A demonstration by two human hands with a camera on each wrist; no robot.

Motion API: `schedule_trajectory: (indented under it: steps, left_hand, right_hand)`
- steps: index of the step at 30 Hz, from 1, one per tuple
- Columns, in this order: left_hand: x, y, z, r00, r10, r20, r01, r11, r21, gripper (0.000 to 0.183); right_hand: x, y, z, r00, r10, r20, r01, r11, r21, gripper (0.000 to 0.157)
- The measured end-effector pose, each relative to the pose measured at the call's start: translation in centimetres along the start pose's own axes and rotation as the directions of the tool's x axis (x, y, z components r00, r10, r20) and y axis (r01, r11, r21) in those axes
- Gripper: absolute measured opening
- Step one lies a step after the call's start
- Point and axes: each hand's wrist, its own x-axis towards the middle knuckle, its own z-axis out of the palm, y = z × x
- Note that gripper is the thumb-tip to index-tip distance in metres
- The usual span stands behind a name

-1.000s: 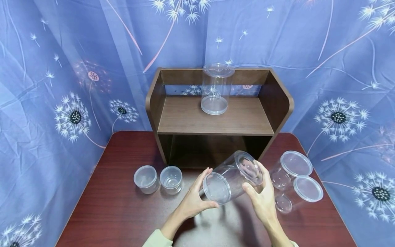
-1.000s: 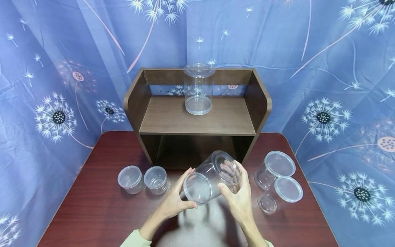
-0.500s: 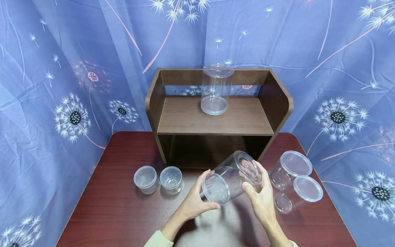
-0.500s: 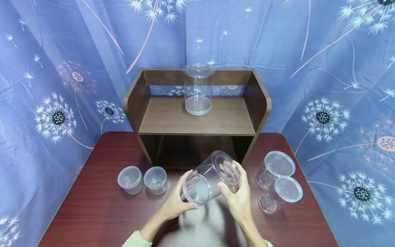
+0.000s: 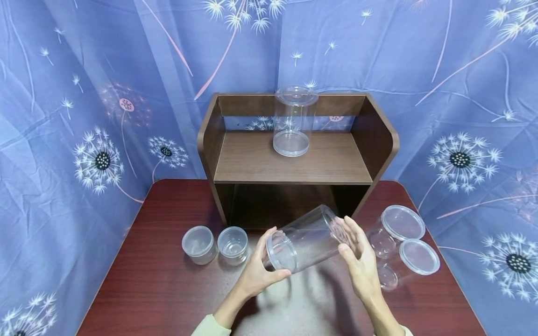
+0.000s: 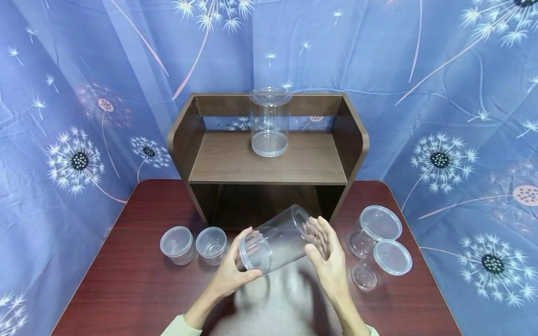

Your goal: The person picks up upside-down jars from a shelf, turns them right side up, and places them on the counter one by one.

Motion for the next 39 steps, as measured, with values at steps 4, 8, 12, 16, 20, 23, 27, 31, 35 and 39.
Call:
schedule_trajectory:
  steps: [4, 8, 12, 16, 20, 23, 27, 31, 35, 39]
  left_hand:
    - [-0.1, 0.4, -0.6, 1.0, 0.013, -0.021, -0.012, 1.0, 0.004, 0.1]
    - [-0.2, 1.0, -1.1, 0.999, 0.01, -0.041, -0.01, 1.0, 0.003, 0.102]
    - [-0.3, 1.5, -1.8, 0.999, -0.002, -0.051, 0.003, 1.0, 0.031, 0.105]
    - [-0.4, 1.7, -2.6, 0.998, 0.004, -0.059, 0.003, 0.993, 0.119, 0.106]
    - [-0.3, 1.9, -3.4, 0.997, 0.026, -0.067, -0.011, 0.978, 0.206, 0.105]
    - [-0.1, 2.2, -3.9, 0.997, 0.049, -0.062, -0.031, 0.965, 0.262, 0.104]
    - [0.3, 2.8, -4.4, 0.998, 0.023, -0.057, -0.003, 0.943, 0.334, 0.104]
    - [0.6, 3.4, -4.8, 0.997, -0.039, -0.06, 0.059, 0.919, 0.39, 0.104]
    - [1.1, 3.8, -4.9, 0.996, -0.064, -0.055, 0.082, 0.884, 0.459, 0.104]
    - [1.4, 4.1, -4.9, 0.994, -0.098, -0.038, 0.103, 0.847, 0.522, 0.105]
  right_hand:
    - [0.5, 0.0, -0.5, 1.0, -0.011, 0.021, 0.012, 0.999, -0.03, 0.057]
    - [1.2, -0.2, -0.9, 0.999, -0.041, 0.026, 0.042, 0.999, -0.033, 0.056]
    - [1.7, -0.4, -1.2, 0.998, -0.058, 0.011, 0.058, 0.998, -0.034, 0.055]
    - [2.2, -0.8, -1.4, 0.999, -0.052, -0.003, 0.052, 0.998, -0.031, 0.055]
    - [2.7, -1.4, -1.7, 0.999, -0.04, -0.015, 0.04, 0.999, -0.032, 0.055]
    - [3.2, -2.0, -1.9, 0.999, -0.012, -0.049, 0.01, 0.999, -0.039, 0.055]
    - [4.3, -3.4, -2.4, 0.991, 0.023, -0.132, -0.04, 0.991, -0.13, 0.053]
    - [5.7, -5.2, -3.1, 0.979, -0.003, -0.202, -0.062, 0.946, -0.319, 0.05]
    - [7.4, -6.7, -3.7, 0.968, -0.121, -0.22, -0.016, 0.845, -0.535, 0.049]
    - [9.7, -8.1, -4.3, 0.949, -0.211, -0.236, 0.023, 0.789, -0.614, 0.046]
